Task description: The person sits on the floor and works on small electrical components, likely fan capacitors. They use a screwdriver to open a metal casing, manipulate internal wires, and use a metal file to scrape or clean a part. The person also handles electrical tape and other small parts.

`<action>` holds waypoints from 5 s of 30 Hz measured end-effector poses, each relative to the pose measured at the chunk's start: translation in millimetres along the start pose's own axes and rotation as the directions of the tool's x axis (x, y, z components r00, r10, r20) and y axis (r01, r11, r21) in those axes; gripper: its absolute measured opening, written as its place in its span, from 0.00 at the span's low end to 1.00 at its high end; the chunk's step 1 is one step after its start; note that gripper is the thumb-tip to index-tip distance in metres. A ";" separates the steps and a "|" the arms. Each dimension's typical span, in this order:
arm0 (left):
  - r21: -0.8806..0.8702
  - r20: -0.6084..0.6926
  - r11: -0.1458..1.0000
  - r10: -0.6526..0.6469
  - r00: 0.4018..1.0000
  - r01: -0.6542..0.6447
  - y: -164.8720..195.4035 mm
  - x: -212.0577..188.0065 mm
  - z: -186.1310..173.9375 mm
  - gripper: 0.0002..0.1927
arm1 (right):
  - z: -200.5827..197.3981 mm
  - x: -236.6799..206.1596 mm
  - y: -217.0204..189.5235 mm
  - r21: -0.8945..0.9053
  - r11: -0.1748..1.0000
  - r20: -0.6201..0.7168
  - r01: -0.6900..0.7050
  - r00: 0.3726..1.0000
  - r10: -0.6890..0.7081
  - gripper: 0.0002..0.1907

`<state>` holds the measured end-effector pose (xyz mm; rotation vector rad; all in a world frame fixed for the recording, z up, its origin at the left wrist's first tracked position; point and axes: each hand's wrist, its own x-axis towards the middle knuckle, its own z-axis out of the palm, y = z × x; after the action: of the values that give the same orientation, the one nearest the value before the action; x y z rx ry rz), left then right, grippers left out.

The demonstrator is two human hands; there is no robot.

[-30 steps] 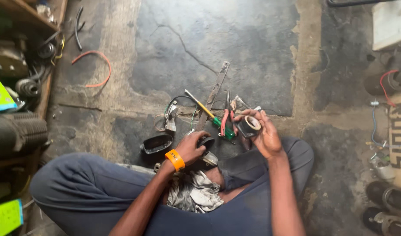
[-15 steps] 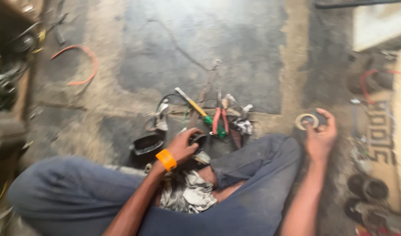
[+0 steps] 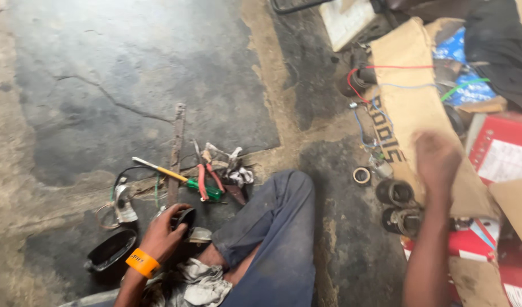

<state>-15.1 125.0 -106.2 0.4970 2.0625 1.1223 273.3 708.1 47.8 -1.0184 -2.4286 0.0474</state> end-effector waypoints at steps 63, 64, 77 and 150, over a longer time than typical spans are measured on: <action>-0.519 -0.138 0.852 -0.168 0.976 0.073 3.5 7.4 -4.5 0.26 | 85.6 -153.7 -385.5 0.713 0.679 0.299 -0.175 0.952 -0.068 0.30; -0.512 -0.150 0.857 -0.159 0.976 0.061 1.9 7.4 -6.4 0.26 | 85.8 -160.7 -395.0 0.741 0.623 0.397 -0.252 0.912 -0.103 0.28; -0.567 -0.074 0.824 -0.046 0.996 -0.004 5.8 4.8 -11.5 0.36 | 109.1 -174.4 -405.1 0.778 0.403 0.615 -0.483 0.719 -0.325 0.10; -0.675 -0.601 0.594 -0.099 0.793 -0.437 17.0 -48.4 -130.4 0.17 | 161.2 -181.3 -397.4 0.676 0.111 0.703 -0.728 0.593 -0.392 0.16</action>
<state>-80.8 31.2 -25.3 -0.1463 1.6891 2.4028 44.6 324.9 -84.8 -0.5608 -1.8358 2.4583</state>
